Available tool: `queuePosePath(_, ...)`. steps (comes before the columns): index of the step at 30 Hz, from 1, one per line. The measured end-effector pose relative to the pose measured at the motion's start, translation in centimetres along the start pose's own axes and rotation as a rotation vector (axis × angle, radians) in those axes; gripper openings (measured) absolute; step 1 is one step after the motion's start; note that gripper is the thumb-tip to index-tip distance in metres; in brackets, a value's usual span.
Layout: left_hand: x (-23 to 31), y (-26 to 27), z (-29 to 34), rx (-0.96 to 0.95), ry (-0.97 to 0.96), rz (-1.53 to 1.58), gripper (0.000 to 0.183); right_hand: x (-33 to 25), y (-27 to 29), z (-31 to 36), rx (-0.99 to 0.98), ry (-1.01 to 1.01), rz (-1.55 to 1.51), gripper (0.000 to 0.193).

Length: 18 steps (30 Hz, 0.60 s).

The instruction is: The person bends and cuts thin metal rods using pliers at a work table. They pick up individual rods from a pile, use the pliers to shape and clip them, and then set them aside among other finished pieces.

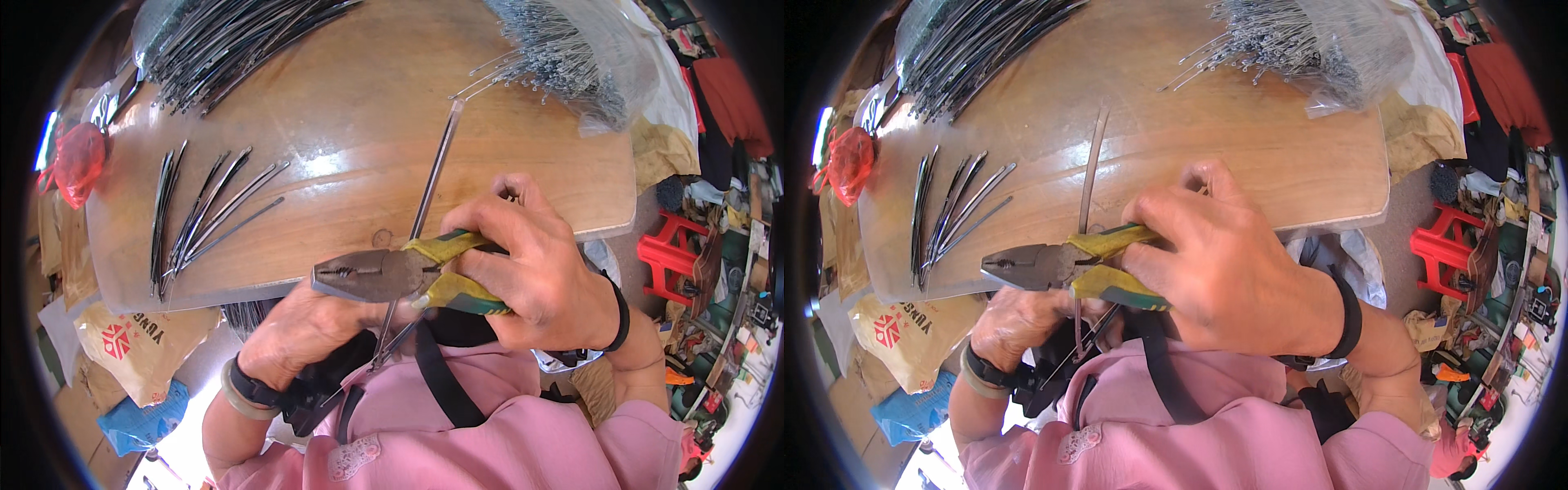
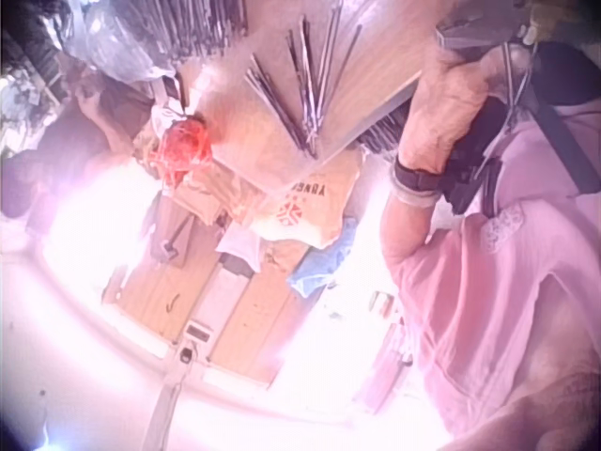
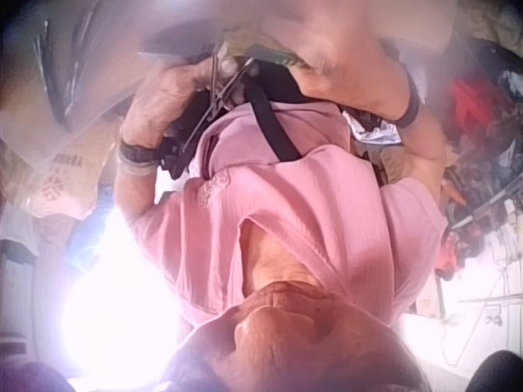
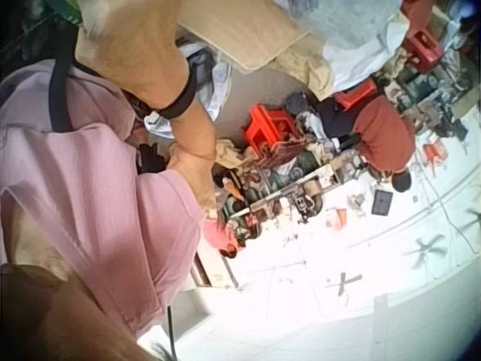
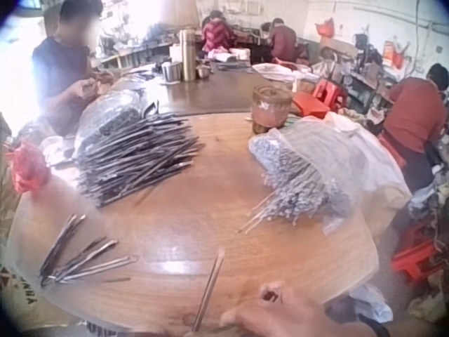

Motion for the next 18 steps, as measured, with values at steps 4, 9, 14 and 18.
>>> queuePosePath(4, -0.8, -0.7, -0.2, 0.045, -0.017, 0.164, 0.02, 0.1, -0.6, -0.2, 0.037, 0.001, 0.045, 0.024)
queuePosePath(9, -2.7, 0.3, 0.0, 0.081, -0.128, 0.643, 0.022, 0.9, 1.7, 0.7, 0.129, -0.123, 0.205, 0.017)
queuePosePath(14, -0.7, 1.1, 1.8, 0.185, -0.458, 0.496, 0.007, 1.1, -0.4, 2.6, -0.12, -0.245, -0.144, 0.026)
queuePosePath(18, 1.0, 1.3, 3.9, 0.302, -0.694, 0.15, 0.005, 0.4, -1.4, 2.2, -0.205, -0.224, -0.224, 0.031)
Point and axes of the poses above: each hand's wrist, its own z-axis away from the middle knuckle, its own y-axis out of the back of the hand, x = y × z, the point moved 9 cm from there along -z, towards the middle knuckle, and after that the axes turned 8 degrees about z, right-handed, at the moved point
